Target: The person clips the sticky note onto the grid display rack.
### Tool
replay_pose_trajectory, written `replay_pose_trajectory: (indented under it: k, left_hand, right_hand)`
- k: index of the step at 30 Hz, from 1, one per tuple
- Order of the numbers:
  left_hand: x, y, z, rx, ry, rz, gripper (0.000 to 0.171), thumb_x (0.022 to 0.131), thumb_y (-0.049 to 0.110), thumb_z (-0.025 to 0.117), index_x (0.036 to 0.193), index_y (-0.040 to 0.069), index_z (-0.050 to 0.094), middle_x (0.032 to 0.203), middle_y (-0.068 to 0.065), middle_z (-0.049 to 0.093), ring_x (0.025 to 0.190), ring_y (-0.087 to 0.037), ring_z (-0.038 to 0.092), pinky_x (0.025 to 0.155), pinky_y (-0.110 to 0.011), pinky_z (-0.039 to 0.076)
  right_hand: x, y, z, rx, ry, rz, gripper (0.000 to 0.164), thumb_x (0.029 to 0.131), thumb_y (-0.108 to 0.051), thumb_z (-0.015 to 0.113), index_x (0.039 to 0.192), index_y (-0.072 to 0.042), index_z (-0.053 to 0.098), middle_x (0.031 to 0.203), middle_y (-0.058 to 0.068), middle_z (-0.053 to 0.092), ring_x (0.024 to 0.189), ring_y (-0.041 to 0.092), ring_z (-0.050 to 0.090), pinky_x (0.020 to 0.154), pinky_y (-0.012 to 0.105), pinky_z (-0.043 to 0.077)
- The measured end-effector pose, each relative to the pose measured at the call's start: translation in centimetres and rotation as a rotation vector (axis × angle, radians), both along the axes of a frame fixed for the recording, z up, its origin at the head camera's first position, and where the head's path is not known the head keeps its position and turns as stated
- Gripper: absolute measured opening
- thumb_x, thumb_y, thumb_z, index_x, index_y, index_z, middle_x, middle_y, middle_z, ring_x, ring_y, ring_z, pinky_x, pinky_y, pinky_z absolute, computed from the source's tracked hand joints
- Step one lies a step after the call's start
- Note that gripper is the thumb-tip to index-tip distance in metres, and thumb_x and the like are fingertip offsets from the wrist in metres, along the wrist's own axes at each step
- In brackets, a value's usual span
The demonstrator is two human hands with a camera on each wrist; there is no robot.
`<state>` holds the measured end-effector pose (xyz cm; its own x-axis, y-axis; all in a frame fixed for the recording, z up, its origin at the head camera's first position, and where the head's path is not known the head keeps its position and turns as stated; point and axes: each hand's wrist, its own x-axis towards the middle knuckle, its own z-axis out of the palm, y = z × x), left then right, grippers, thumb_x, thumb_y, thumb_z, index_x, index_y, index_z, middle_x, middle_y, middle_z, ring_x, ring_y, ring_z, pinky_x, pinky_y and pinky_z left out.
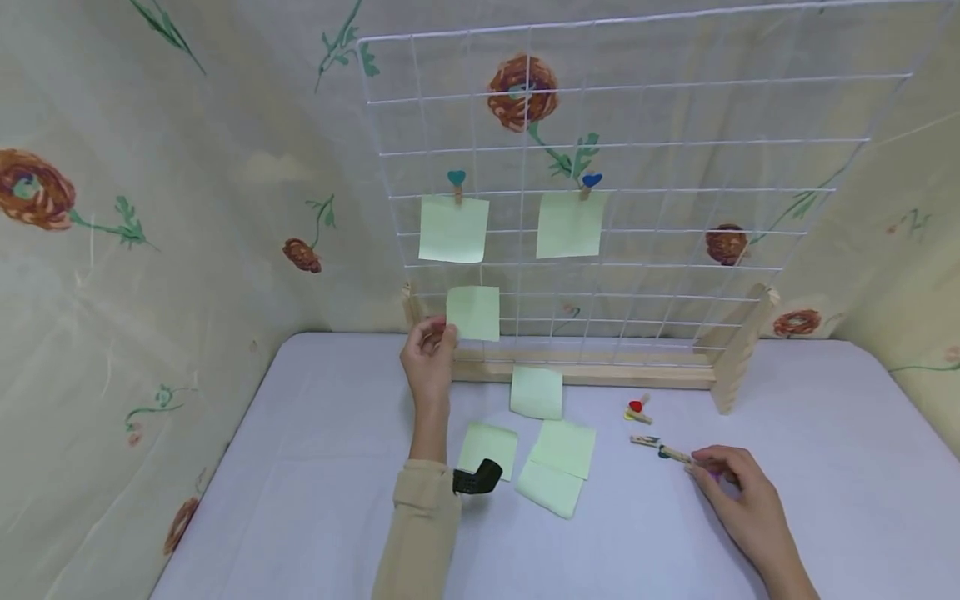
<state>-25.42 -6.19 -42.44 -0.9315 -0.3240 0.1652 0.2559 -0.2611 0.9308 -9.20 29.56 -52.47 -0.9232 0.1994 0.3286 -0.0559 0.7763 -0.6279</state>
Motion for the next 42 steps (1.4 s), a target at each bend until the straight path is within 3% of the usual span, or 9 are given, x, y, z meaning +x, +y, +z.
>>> replay_pose_trajectory:
  k: [3,5,7,10,16,19,24,32,42]
  left_hand:
    - [0.0,0.1,-0.1,-0.006,0.015,0.006,0.020,0.084,-0.002,0.064,0.103,-0.008,0.062,0.097,-0.005,0.059,0.083,-0.013,0.060,0.069,-0.017,0.052]
    - [0.3,0.0,0.0,-0.016,0.018,0.006,0.020,0.084,-0.003,0.064,0.104,-0.009,0.061,0.099,-0.008,0.059,0.083,-0.013,0.060,0.070,-0.017,0.052]
    - [0.4,0.1,0.0,-0.023,0.017,0.009,0.020,0.084,-0.003,0.064,0.104,-0.008,0.061,0.102,-0.010,0.059,0.084,-0.013,0.060,0.070,-0.016,0.052]
    - [0.5,0.1,-0.2,-0.025,0.011,0.011,0.021,0.084,-0.003,0.064,0.104,-0.008,0.061,0.106,-0.013,0.058,0.084,-0.012,0.060,0.070,-0.016,0.052]
    - [0.6,0.0,-0.4,-0.017,0.008,0.004,0.020,0.085,-0.002,0.065,0.104,-0.006,0.062,0.099,-0.006,0.060,0.084,-0.011,0.060,0.070,-0.017,0.052]
    - [0.6,0.0,-0.6,-0.021,0.019,0.012,0.021,0.084,-0.001,0.065,0.104,-0.007,0.062,0.096,-0.003,0.061,0.083,-0.011,0.060,0.070,-0.017,0.052]
    - [0.5,0.0,-1.0,-0.021,0.036,0.035,0.022,0.084,-0.002,0.066,0.104,-0.010,0.062,0.096,-0.006,0.062,0.080,-0.011,0.061,0.068,-0.016,0.052]
    - [0.5,-0.2,-1.1,-0.010,0.032,0.041,0.022,0.084,-0.002,0.066,0.104,-0.010,0.062,0.097,-0.011,0.063,0.079,-0.012,0.061,0.067,-0.016,0.053]
    - [0.3,-0.4,-0.9,-0.037,0.041,0.051,0.022,0.084,-0.002,0.065,0.104,-0.010,0.063,0.101,-0.018,0.062,0.079,-0.013,0.061,0.066,-0.017,0.053]
  right_hand:
    - [0.0,0.0,0.2,0.025,-0.011,0.007,0.019,0.085,-0.011,0.068,0.104,-0.008,0.064,0.105,0.005,0.058,0.096,-0.002,0.045,0.081,0.017,0.034]
    - [0.1,0.0,0.3,0.061,-0.033,-0.017,0.020,0.085,-0.015,0.070,0.103,-0.007,0.066,0.106,0.010,0.057,0.099,0.015,0.047,0.086,0.034,0.031]
    - [0.2,0.0,0.3,0.094,-0.055,-0.049,0.023,0.084,-0.018,0.071,0.102,-0.007,0.067,0.106,0.014,0.055,0.099,0.030,0.046,0.081,0.047,0.026]
    - [0.4,0.0,0.1,0.122,-0.090,-0.086,0.025,0.083,-0.024,0.072,0.101,-0.008,0.067,0.105,0.015,0.054,0.098,0.036,0.045,0.079,0.055,0.023]
    - [0.4,0.2,-0.1,0.115,-0.040,-0.068,0.016,0.085,-0.019,0.070,0.097,-0.008,0.067,0.100,0.013,0.059,0.092,0.027,0.048,0.077,0.045,0.026]
    - [0.3,0.3,-0.2,0.077,0.023,-0.062,0.015,0.086,-0.016,0.068,0.098,-0.007,0.065,0.094,0.010,0.063,0.087,0.010,0.049,0.078,0.032,0.030]
    - [0.3,0.3,0.0,-0.025,0.008,-0.151,0.021,0.093,-0.025,0.060,0.107,-0.009,0.062,0.090,0.003,0.065,0.074,-0.015,0.043,0.065,0.013,0.036]
    - [0.2,-0.1,0.1,-0.237,0.006,-0.284,0.016,0.090,-0.022,0.064,0.098,-0.009,0.057,0.074,-0.014,0.054,0.061,-0.001,0.049,0.054,0.011,0.038]
    - [-0.2,-0.4,0.8,-0.453,0.020,-0.373,0.021,0.099,-0.024,0.048,0.096,-0.010,0.063,0.064,-0.008,0.053,0.058,0.003,0.048,0.052,0.014,0.037]
